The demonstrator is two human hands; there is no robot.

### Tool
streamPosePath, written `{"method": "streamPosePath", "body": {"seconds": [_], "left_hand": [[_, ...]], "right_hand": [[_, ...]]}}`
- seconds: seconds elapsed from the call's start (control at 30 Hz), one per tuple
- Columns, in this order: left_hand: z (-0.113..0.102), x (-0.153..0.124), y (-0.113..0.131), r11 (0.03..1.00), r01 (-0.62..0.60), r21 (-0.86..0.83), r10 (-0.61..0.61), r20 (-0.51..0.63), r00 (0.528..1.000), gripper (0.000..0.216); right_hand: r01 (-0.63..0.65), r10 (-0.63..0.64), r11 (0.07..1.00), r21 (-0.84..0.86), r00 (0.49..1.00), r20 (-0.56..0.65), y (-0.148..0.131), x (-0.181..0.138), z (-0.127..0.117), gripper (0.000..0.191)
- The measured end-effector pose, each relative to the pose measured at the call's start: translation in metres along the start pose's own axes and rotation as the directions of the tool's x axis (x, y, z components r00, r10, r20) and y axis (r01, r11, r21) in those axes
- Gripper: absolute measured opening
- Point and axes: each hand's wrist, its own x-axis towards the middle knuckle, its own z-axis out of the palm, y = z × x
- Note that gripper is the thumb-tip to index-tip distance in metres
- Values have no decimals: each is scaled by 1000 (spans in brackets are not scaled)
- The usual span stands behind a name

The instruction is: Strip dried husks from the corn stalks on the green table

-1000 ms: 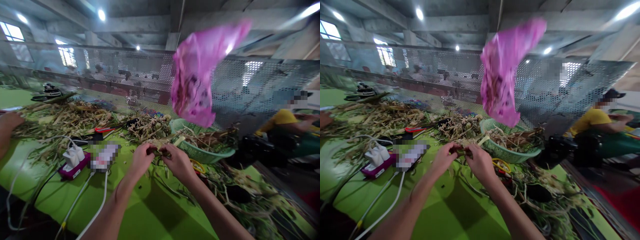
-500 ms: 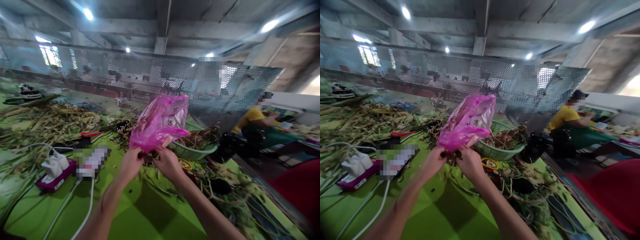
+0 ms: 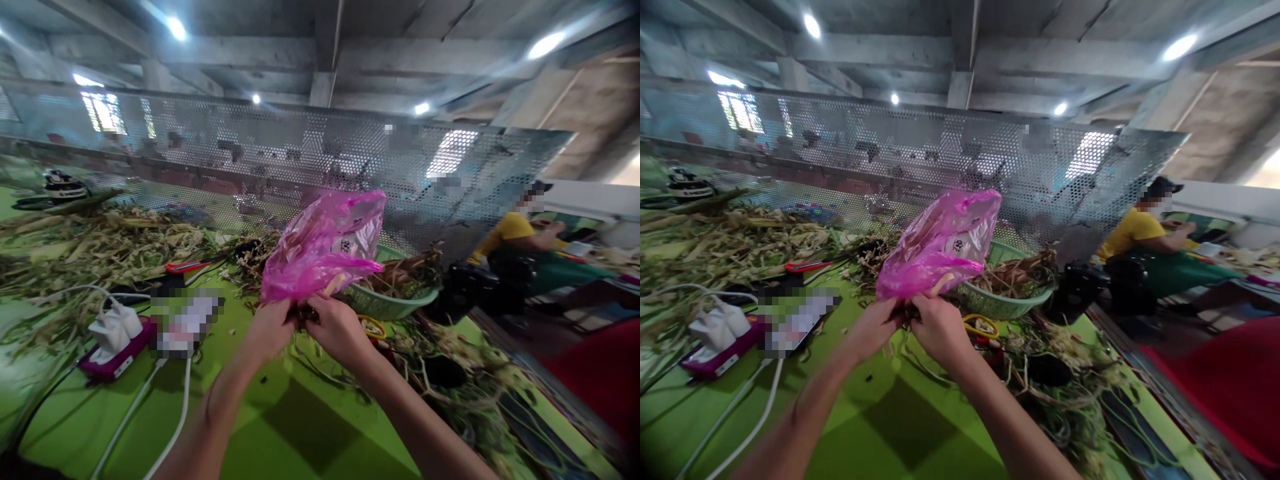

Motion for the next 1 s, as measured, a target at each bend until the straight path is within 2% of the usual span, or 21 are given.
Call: {"method": "streamPosePath", "body": {"seconds": [0.1, 0.27, 0.37, 0.43, 0.5, 0.57, 0.63, 0.67, 0.7, 0.73, 0.8, 0.87, 0.93, 1.0], "left_hand": [[-1, -1, 0, 999, 24, -36, -24, 13, 1000, 17], [0, -3, -2, 996, 69, -61, -72, -45, 996, 17], [4, -1, -2, 991, 52, -122, -52, 2, 999, 14], [3, 1, -2, 984, 55, -170, -54, 15, 998, 15], [-2, 2, -1, 955, 82, -286, -85, 0, 996, 15], [-12, 2, 1, 860, 103, -500, -144, -43, 989, 14], [-25, 0, 4, 668, 44, -743, -221, -142, 965, 14], [-31, -1, 5, 555, -32, -831, -266, -214, 940, 14], [-38, -1, 6, 454, -122, -883, -308, -284, 908, 14], [-43, -2, 6, 378, -207, -902, -347, -346, 872, 14], [-50, -2, 5, 299, -328, -896, -400, -430, 809, 17], [-52, -1, 4, 280, -374, -884, -426, -463, 777, 20], [-51, 0, 3, 280, -380, -882, -447, -470, 762, 20], [-49, 0, 3, 285, -381, -880, -469, -474, 745, 20]], "right_hand": [[-16, 16, 1000, 17, 1000, -1, 2, 3, -5, 12], [-29, 29, 1000, 0, 999, -28, 4, 4, -5, 12], [-31, 29, 999, -30, 999, -45, 0, 3, -6, 13], [-19, 20, 999, 43, 999, -37, -3, 1, -13, 15], [20, -11, 975, 220, 999, -42, -6, 0, -27, 23], [54, 3, 903, 425, 991, -133, -5, -1, -46, 33], [64, 115, 832, 552, 952, -283, 1, 2, -61, 30], [60, 169, 820, 569, 925, -341, 6, 5, -65, 27], [48, 188, 835, 549, 912, -366, 10, 10, -66, 25], [29, 167, 872, 488, 920, -354, 15, 17, -64, 24], [31, 33, 963, 267, 972, -232, 20, 34, -51, 33], [85, -79, 995, 48, 990, -116, 20, 52, -31, 51], [138, -142, 989, -49, 987, -73, 16, 69, -10, 62], [124, -128, 990, -62, 989, -72, 10, 86, 4, 47]]}}
